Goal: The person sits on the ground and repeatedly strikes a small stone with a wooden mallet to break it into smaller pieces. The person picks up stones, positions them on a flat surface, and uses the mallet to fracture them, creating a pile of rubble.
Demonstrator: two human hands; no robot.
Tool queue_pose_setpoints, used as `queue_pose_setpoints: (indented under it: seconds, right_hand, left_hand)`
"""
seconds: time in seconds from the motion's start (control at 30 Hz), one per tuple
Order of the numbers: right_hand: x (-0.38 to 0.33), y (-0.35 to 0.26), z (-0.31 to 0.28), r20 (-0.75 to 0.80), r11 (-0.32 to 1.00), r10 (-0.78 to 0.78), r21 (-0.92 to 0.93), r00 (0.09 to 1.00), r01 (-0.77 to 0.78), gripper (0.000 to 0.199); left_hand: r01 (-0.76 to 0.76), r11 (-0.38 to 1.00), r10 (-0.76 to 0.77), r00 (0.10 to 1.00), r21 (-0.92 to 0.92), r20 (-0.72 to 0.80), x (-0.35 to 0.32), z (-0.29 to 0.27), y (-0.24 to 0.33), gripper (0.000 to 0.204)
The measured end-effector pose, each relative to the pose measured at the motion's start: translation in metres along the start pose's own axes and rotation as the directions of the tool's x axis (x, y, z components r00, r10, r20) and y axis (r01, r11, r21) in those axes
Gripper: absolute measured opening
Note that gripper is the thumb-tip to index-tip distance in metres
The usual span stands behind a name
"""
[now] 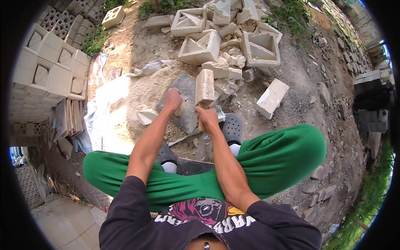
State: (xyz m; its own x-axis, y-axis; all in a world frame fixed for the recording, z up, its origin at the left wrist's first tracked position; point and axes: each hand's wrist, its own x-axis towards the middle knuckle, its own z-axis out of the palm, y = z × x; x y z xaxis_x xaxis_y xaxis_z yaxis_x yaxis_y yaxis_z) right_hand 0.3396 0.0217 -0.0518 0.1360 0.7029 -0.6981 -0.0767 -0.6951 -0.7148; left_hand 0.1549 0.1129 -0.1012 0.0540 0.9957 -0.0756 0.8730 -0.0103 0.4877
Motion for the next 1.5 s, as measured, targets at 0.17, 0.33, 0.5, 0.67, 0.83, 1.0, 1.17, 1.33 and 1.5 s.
queue_pose_setpoints:
  seconds: [0.17,0.33,0.5,0.67,0.83,1.0,1.17,1.33,1.5]
  right_hand:
    - [0.000,0.000,0.000,0.011,1.000,-0.004,-0.003,1.000,0.004,0.034]
    - [-0.002,0.000,0.000,-0.010,1.000,0.025,-0.006,1.000,-0.025,0.037]
    - [0.001,0.002,-0.001,0.000,0.999,0.035,-0.018,0.999,-0.035,0.034]
    - [0.000,-0.002,-0.001,0.018,0.998,0.051,0.030,0.999,-0.051,0.034]
    - [-0.002,-0.011,-0.008,-0.004,0.995,0.049,0.088,0.999,-0.048,0.031]
    - [-0.003,-0.011,-0.009,-0.020,0.988,0.050,0.144,0.999,-0.047,0.032]
    - [-0.002,0.000,0.002,0.037,0.991,0.065,0.116,0.997,-0.069,0.029]
    - [-0.002,0.013,0.012,0.070,0.996,0.081,0.034,0.994,-0.084,0.029]
    - [0.001,0.023,0.023,0.103,0.994,0.090,0.052,0.991,-0.095,0.031]
  left_hand:
    - [0.092,0.994,-0.084,0.986,0.050,-0.145,0.010,-0.025,-0.031,0.031]
    - [0.143,0.981,-0.143,0.990,0.131,-0.004,-0.012,-0.020,-0.035,0.062]
    - [0.167,0.971,-0.208,0.943,0.170,0.261,-0.046,-0.010,-0.007,0.071]
    - [0.348,0.932,-0.304,0.902,-0.101,0.306,-0.015,0.002,-0.014,0.075]
    - [0.345,0.679,-0.432,0.902,-0.648,0.028,0.027,-0.026,0.019,0.071]
    - [0.468,0.882,-0.471,0.876,-0.051,-0.103,0.005,-0.055,-0.042,0.065]
    - [0.498,0.799,-0.462,0.867,0.337,-0.186,-0.077,-0.062,-0.118,0.070]
    - [0.441,0.895,-0.437,0.897,0.070,-0.065,-0.120,-0.064,-0.143,0.079]
    - [0.700,0.687,-0.653,0.713,-0.197,0.256,-0.130,-0.078,-0.164,0.058]
